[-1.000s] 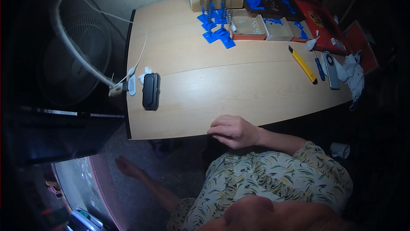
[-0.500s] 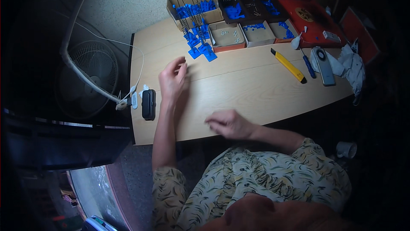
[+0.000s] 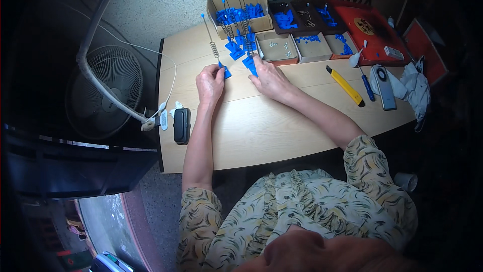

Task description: The person assembles small blue plastic components and springs by hand at a workbench, applying adhesive from a bottle to join the parts.

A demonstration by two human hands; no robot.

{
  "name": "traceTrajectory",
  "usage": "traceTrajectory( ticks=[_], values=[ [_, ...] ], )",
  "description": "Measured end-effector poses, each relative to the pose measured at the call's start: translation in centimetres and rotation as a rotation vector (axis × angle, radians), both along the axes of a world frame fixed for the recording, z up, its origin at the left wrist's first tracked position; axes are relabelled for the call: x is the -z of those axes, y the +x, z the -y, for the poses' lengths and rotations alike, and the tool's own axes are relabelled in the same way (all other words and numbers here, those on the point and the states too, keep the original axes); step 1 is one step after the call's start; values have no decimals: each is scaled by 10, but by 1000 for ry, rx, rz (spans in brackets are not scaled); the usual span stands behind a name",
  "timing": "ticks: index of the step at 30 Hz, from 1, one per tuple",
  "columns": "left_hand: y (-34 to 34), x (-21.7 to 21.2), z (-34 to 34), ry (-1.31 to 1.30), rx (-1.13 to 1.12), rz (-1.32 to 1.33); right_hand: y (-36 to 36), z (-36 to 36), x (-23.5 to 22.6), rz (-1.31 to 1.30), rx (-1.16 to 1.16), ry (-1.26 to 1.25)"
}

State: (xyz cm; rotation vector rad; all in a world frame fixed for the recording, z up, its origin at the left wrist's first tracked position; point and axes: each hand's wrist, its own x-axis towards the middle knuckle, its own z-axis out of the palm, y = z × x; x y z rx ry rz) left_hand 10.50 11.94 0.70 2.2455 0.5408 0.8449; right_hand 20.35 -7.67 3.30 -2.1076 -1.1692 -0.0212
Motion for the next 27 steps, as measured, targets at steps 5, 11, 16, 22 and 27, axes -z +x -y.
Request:
traceTrajectory(
  ticks=[5, 11, 16, 22, 27],
  values=[
    [-16, 9, -35, 81, -115, -3, 9, -34, -3, -337, 37, -107],
    [-11, 16, -46, 119, -170, 87, 22, -71, 30, -260, 104, 10],
    [-5, 26, -58, 163, -221, 128, 9, -99, 24, -413, 15, 42],
    [0, 28, -73, 124, -237, 81, 4, -77, 20, -193, 76, 200],
    [5, 14, -60, 302, -383, 339, 79, -74, 8, 214, 349, 330]
  ],
)
